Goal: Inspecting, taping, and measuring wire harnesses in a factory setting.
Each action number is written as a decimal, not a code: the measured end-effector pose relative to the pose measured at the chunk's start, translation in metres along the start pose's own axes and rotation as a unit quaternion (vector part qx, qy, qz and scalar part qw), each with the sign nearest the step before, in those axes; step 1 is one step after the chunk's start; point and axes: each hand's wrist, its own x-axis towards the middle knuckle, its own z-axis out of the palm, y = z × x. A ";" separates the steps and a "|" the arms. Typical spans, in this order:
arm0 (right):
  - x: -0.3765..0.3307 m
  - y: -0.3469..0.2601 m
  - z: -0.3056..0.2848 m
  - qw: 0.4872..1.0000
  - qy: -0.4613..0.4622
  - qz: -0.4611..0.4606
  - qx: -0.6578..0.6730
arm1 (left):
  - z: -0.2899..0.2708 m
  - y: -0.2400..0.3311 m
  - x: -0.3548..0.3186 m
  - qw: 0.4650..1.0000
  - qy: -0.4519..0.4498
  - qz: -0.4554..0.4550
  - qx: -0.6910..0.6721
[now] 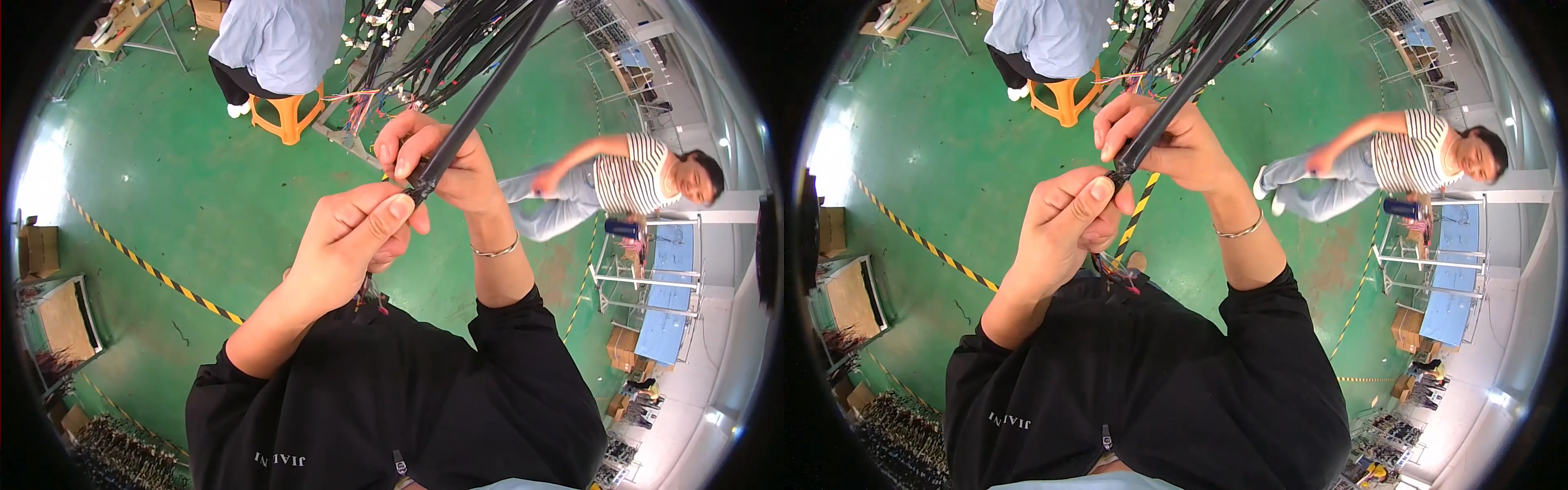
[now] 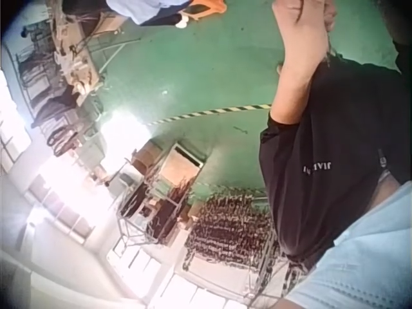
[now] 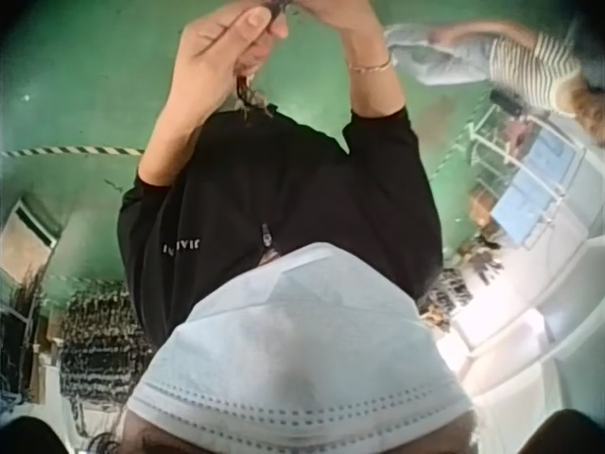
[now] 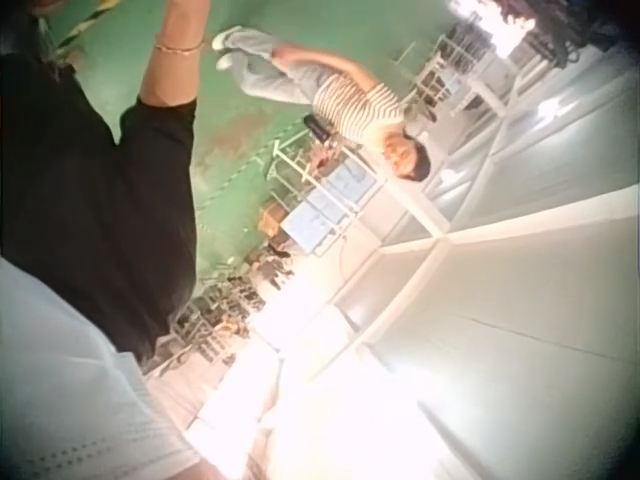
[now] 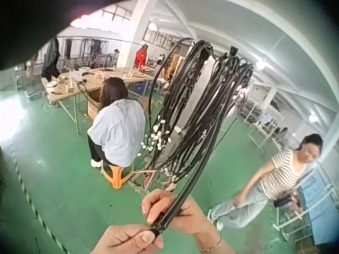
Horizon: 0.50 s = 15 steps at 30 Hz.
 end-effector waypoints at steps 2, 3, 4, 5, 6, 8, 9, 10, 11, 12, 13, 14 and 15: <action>0.002 0.004 -0.007 1.000 0.009 -0.009 -0.009 | -0.002 0.001 0.009 1.000 0.000 -0.002 -0.013; 0.003 0.006 -0.010 0.999 0.024 -0.012 -0.024 | -0.002 0.001 0.014 1.000 0.000 -0.003 -0.027; 0.004 0.007 -0.013 0.998 0.040 -0.015 -0.039 | -0.002 0.003 0.019 1.000 0.002 -0.004 -0.026; 0.004 0.005 -0.015 0.998 0.041 -0.015 -0.037 | -0.003 0.005 0.025 1.000 0.005 0.003 -0.024; 0.004 0.002 -0.016 0.997 0.071 0.003 -0.032 | -0.003 0.007 0.031 1.000 0.009 0.011 -0.021; 0.006 -0.004 -0.020 0.994 0.100 0.022 -0.024 | -0.002 0.010 0.043 1.000 0.020 0.022 -0.001; 0.007 -0.007 -0.023 0.991 0.123 0.034 -0.032 | -0.002 0.012 0.050 0.999 0.029 0.033 0.018; 0.005 -0.010 -0.027 0.987 0.147 0.047 -0.041 | -0.004 0.013 0.057 0.999 0.030 0.031 0.018; 0.002 -0.011 -0.031 0.987 0.148 0.049 -0.039 | -0.006 0.015 0.063 0.994 0.038 0.041 0.093; -0.001 -0.013 -0.034 0.978 0.178 0.098 -0.040 | -0.008 0.017 0.071 0.983 0.046 0.051 0.168; -0.003 -0.014 -0.037 0.966 0.206 0.148 -0.039 | -0.008 0.018 0.077 0.984 0.047 0.048 0.168; -0.003 -0.015 -0.037 0.966 0.207 0.149 -0.036 | -0.006 0.019 0.085 0.951 0.070 0.093 0.287; -0.001 -0.017 -0.036 0.955 0.234 0.169 -0.064 | -0.005 0.020 0.091 0.901 0.091 0.136 0.401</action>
